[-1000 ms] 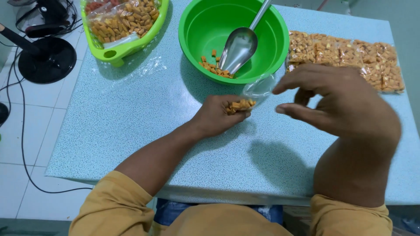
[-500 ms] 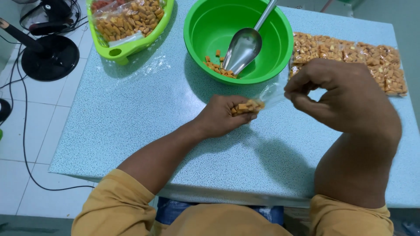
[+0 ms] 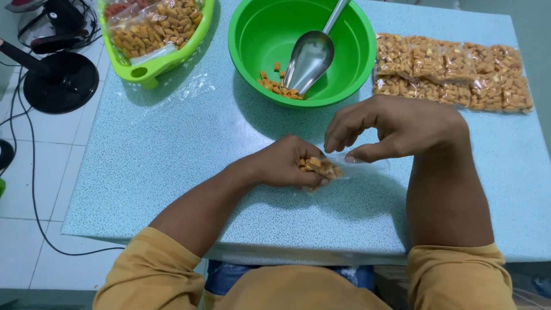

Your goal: Scooping small snacks from a bowl into individual plastic bags using a metal scoop

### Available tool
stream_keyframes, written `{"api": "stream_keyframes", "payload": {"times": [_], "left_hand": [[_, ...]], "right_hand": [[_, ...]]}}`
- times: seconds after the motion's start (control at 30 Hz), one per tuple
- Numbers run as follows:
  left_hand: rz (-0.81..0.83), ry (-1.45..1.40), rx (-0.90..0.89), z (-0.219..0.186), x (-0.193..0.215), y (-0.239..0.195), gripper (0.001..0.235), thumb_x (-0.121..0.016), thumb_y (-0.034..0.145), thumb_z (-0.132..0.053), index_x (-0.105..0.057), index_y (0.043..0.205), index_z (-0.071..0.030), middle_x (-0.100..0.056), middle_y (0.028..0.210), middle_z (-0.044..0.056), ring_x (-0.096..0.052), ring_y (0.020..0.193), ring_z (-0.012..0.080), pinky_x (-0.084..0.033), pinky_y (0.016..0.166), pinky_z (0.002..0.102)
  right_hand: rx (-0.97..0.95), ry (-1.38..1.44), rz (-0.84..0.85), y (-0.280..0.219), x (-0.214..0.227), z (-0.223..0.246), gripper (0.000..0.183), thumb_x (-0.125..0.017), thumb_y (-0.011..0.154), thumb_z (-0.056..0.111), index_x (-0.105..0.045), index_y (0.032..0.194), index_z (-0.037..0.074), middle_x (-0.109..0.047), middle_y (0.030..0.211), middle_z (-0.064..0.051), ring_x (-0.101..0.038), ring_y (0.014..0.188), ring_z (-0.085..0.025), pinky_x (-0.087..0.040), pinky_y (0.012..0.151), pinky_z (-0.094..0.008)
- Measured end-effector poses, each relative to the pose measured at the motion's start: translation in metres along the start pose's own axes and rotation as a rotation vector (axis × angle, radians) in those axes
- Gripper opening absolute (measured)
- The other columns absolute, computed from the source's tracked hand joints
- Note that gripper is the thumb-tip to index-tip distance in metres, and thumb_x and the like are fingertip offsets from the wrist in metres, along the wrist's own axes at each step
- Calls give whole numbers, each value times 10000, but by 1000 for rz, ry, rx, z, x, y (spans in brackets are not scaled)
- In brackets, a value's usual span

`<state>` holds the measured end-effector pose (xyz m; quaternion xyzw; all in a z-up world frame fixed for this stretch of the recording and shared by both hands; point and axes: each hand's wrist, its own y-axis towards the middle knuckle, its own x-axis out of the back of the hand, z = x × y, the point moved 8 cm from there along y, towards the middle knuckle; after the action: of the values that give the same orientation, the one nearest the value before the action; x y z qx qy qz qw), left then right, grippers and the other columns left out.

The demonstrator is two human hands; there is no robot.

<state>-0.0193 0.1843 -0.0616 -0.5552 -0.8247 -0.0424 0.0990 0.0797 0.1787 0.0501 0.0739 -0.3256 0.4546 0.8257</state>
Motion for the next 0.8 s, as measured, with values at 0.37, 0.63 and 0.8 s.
{"api": "stream_keyframes", "payload": {"times": [0.37,0.63,0.8], "left_hand": [[35,-74,50,-2,-3,-1,168,-834,814,-202,-781,923,-87,-770,779,21,-696,669,106,-575,626,268],[4,126,13,0,3,1,245,-802,844,-304,-801,1014,-129,-777,854,-20,-695,749,105,-535,683,278],[-154,87,74,7,13,2,166,-784,863,-247,-794,981,-132,-777,851,21,-716,723,128,-545,651,285]], "right_hand": [[65,14,-49,7,-2,3,75,-688,917,167,-740,952,125,-747,921,-17,-731,793,-134,-588,718,-290],[147,-9,-390,-48,33,24,197,-723,893,-6,-599,798,115,-602,785,-10,-569,751,-131,-483,683,-266],[-121,-143,-631,-75,46,27,129,-777,859,4,-661,907,33,-685,902,-83,-668,833,-164,-555,748,-285]]}}
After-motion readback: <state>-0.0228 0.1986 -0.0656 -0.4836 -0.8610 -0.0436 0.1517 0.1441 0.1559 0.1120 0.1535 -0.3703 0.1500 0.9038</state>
